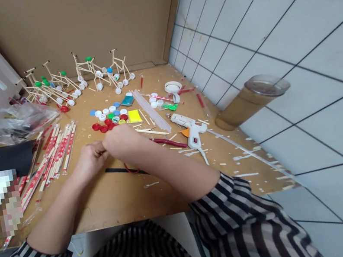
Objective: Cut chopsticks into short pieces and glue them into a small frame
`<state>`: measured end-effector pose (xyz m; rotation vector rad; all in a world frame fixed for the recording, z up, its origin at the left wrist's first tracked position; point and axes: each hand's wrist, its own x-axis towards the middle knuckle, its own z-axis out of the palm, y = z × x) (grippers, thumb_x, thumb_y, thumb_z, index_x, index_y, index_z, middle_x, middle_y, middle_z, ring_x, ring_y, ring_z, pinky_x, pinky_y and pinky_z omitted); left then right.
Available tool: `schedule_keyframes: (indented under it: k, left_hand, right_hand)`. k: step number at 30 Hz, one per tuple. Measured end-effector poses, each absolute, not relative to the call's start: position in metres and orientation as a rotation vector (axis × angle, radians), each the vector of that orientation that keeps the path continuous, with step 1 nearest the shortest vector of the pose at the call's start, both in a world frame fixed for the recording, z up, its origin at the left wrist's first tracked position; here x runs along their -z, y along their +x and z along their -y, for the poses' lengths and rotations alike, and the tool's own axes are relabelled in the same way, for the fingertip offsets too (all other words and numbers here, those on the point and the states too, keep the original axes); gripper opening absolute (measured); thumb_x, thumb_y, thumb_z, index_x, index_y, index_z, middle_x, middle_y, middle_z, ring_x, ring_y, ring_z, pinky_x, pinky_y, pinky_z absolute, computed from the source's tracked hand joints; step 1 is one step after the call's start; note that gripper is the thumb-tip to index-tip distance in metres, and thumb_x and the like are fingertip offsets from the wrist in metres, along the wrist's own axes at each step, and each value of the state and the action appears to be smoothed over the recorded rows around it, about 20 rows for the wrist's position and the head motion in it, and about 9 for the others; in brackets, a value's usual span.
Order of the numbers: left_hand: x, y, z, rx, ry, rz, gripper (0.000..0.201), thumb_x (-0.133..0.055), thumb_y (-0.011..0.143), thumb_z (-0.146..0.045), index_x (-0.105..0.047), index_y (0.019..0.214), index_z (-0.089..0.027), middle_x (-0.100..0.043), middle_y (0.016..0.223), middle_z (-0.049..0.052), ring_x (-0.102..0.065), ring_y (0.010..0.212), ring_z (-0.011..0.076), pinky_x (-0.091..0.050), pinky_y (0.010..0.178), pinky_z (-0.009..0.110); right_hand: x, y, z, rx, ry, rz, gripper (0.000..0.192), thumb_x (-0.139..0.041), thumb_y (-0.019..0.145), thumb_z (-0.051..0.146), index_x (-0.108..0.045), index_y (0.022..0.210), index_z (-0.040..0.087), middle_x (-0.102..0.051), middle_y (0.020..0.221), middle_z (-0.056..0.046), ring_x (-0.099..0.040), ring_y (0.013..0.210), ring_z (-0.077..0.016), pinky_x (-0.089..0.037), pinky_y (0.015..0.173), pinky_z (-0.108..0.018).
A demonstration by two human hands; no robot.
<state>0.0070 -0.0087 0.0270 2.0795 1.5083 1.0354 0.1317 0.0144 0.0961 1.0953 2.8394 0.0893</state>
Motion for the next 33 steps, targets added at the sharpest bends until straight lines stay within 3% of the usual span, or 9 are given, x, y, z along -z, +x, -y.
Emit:
schedule_keyframes:
  k: [4,9,17,26,33]
  left_hand:
    - [-0.025,-0.004,0.004,-1.163,1.711,-1.484,0.008,-0.064,0.065,-0.019,-0.071,0.062,-0.018,-0.065,0.055,0.002,-0.056,0.054,0.0142,-0.038,0.055,0.023]
    - [-0.017,-0.018,0.003,-1.246,1.445,-1.393,0.018,-0.069,0.061,-0.032,-0.073,0.068,-0.017,-0.071,0.064,0.003,-0.06,0.062,0.0166,-0.045,0.061,0.026]
    - [0.002,-0.016,0.003,-1.258,1.402,-1.496,0.018,-0.069,0.062,-0.033,-0.074,0.072,-0.019,-0.073,0.076,0.003,-0.064,0.072,0.019,-0.048,0.067,0.028]
    - [0.016,-0.019,0.003,-1.204,1.499,-1.495,0.02,-0.065,0.067,-0.034,-0.074,0.077,-0.019,-0.074,0.077,0.002,-0.066,0.072,0.0194,-0.048,0.066,0.027]
    - [0.016,-0.016,0.006,-1.224,1.616,-1.476,0.017,-0.063,0.071,-0.03,-0.073,0.082,-0.021,-0.073,0.083,0.001,-0.067,0.074,0.0198,-0.05,0.065,0.027]
  right_hand:
    - [-0.113,0.118,-0.022,-0.116,1.123,-2.744,0.016,-0.053,0.079,0.012,-0.068,0.082,0.011,-0.068,0.075,-0.014,-0.063,0.08,-0.0249,-0.042,0.063,-0.03]
    - [-0.104,0.127,-0.026,0.01,1.235,-2.894,0.028,-0.049,0.085,0.037,-0.065,0.095,0.016,-0.068,0.088,-0.01,-0.061,0.083,-0.0235,-0.036,0.061,-0.028]
    - [-0.043,0.145,-0.02,0.257,1.209,-2.998,0.021,-0.047,0.086,0.022,-0.067,0.087,0.016,-0.07,0.087,-0.007,-0.061,0.082,-0.0184,-0.035,0.067,-0.027]
    - [-0.025,0.142,-0.022,0.4,1.329,-3.157,0.016,-0.052,0.082,0.022,-0.067,0.08,0.015,-0.068,0.076,-0.007,-0.06,0.074,-0.0176,-0.036,0.067,-0.028]
    - [-0.016,0.135,-0.028,0.922,1.633,-3.253,0.012,-0.06,0.075,0.018,-0.064,0.086,0.014,-0.065,0.073,-0.003,-0.055,0.062,-0.0122,-0.04,0.061,-0.024]
